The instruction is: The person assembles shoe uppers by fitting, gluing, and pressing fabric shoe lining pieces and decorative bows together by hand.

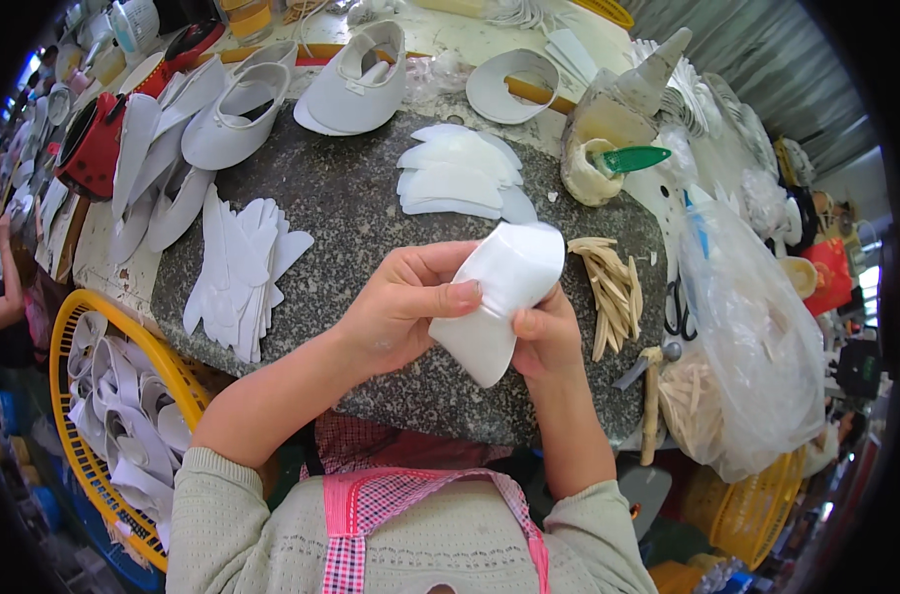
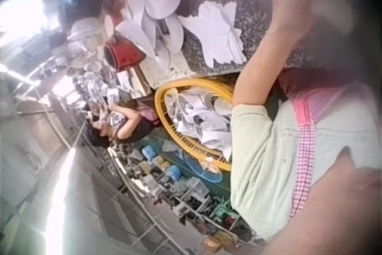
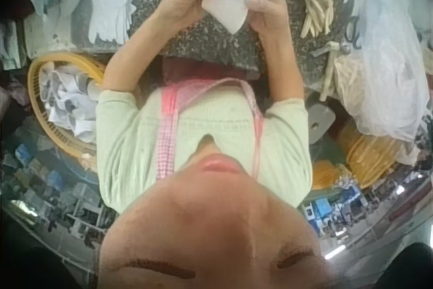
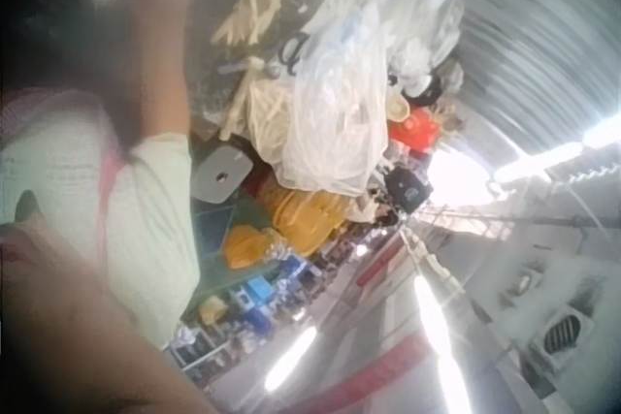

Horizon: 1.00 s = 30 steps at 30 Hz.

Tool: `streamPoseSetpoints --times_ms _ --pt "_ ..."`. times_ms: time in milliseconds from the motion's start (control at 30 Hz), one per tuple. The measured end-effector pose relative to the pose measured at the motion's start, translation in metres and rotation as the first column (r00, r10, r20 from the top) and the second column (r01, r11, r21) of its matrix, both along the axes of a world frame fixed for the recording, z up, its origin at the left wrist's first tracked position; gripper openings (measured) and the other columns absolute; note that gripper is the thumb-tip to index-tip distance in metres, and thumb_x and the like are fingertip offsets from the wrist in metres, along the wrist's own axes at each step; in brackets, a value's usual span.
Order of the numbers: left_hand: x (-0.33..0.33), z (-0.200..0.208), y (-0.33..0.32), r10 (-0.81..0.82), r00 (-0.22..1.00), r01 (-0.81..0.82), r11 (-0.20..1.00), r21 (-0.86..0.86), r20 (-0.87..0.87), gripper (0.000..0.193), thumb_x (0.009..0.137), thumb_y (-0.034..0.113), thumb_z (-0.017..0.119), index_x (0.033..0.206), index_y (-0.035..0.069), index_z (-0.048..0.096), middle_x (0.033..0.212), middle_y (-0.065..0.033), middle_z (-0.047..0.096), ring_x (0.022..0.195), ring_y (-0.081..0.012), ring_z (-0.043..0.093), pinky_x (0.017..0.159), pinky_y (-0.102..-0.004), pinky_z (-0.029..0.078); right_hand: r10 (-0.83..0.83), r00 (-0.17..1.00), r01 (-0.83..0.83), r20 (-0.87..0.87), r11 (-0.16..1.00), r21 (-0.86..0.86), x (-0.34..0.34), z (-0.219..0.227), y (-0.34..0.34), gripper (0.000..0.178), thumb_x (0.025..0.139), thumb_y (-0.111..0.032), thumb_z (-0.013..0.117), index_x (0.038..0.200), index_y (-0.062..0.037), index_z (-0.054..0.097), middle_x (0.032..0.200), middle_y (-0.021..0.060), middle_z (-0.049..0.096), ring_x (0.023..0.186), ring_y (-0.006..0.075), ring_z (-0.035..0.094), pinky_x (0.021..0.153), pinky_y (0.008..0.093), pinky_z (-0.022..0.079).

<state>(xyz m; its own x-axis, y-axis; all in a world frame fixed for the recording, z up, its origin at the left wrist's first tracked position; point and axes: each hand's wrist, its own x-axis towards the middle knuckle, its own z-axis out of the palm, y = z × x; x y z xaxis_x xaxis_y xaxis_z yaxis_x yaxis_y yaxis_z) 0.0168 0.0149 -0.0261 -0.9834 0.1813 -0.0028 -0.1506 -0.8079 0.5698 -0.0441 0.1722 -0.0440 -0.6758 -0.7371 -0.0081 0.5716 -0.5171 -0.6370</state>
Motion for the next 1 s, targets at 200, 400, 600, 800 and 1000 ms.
streamPoseSetpoints --times_ms 200,400,600,800,1000 --pt "-0.008 0.019 -0.025 -0.065 0.985 0.068 0.998 -0.016 0.157 0.038 0.079 0.005 0.059 0.114 -0.009 0.052 0.099 -0.0152 0.063 0.087 -0.0202 0.064 0.079 -0.0314 0.052 -0.070 0.494 0.440 -0.867 0.879 0.180 -0.037 0.031 0.043 0.022 0.067 -0.012 0.071 0.083 0.0009 0.063 0.080 0.0093 0.061 0.073 0.0198 0.059 0.066 0.0283 0.046" --pt "-0.022 0.022 -0.058 -0.017 0.990 0.070 0.925 -0.373 0.143 0.041 0.086 0.023 0.058 0.115 -0.007 0.053 0.102 -0.0129 0.063 0.092 -0.0175 0.061 0.084 -0.0314 0.047 0.084 0.304 0.549 -0.949 0.799 0.247 -0.065 0.018 0.003 0.016 0.074 0.002 0.059 0.090 0.0005 0.061 0.076 0.0047 0.060 0.068 0.0118 0.056 0.063 0.0227 0.044" --pt "-0.086 0.007 -0.153 0.368 0.856 -0.417 0.079 -0.905 -0.362 0.039 0.088 0.031 0.053 0.115 0.003 0.058 0.105 -0.0072 0.063 0.094 -0.0137 0.058 0.077 -0.0282 0.044 -0.276 0.366 0.859 -0.889 0.468 0.209 -0.162 0.013 -0.068 0.015 0.081 -0.012 0.059 0.082 0.0027 0.057 0.069 0.0016 0.056 0.060 0.0085 0.045 0.054 0.0250 0.038" --pt "-0.152 -0.019 -0.167 0.233 0.719 -0.531 -0.422 -0.734 -0.655 0.030 0.078 0.016 0.059 0.105 0.005 0.062 0.100 -0.0118 0.063 0.089 -0.0276 0.061 0.079 -0.0375 0.046 0.267 0.028 1.000 -0.963 -0.005 0.028 -0.255 -0.042 -0.079 0.034 0.079 -0.019 0.062 0.106 0.0011 0.056 0.083 0.0140 0.059 0.078 0.0308 0.055 0.076 0.0389 0.044" --pt "-0.206 -0.033 -0.192 0.179 0.547 -0.512 -0.701 -0.497 -0.817 0.025 0.081 0.015 0.055 0.103 0.006 0.062 0.099 -0.0147 0.063 0.089 -0.0306 0.060 0.081 -0.0385 0.046 0.190 0.097 0.838 -0.977 0.514 0.184 -0.160 -0.024 -0.137 0.042 0.074 -0.015 0.066 0.112 -0.0012 0.054 0.091 0.0135 0.057 0.084 0.0281 0.055 0.079 0.0370 0.043"
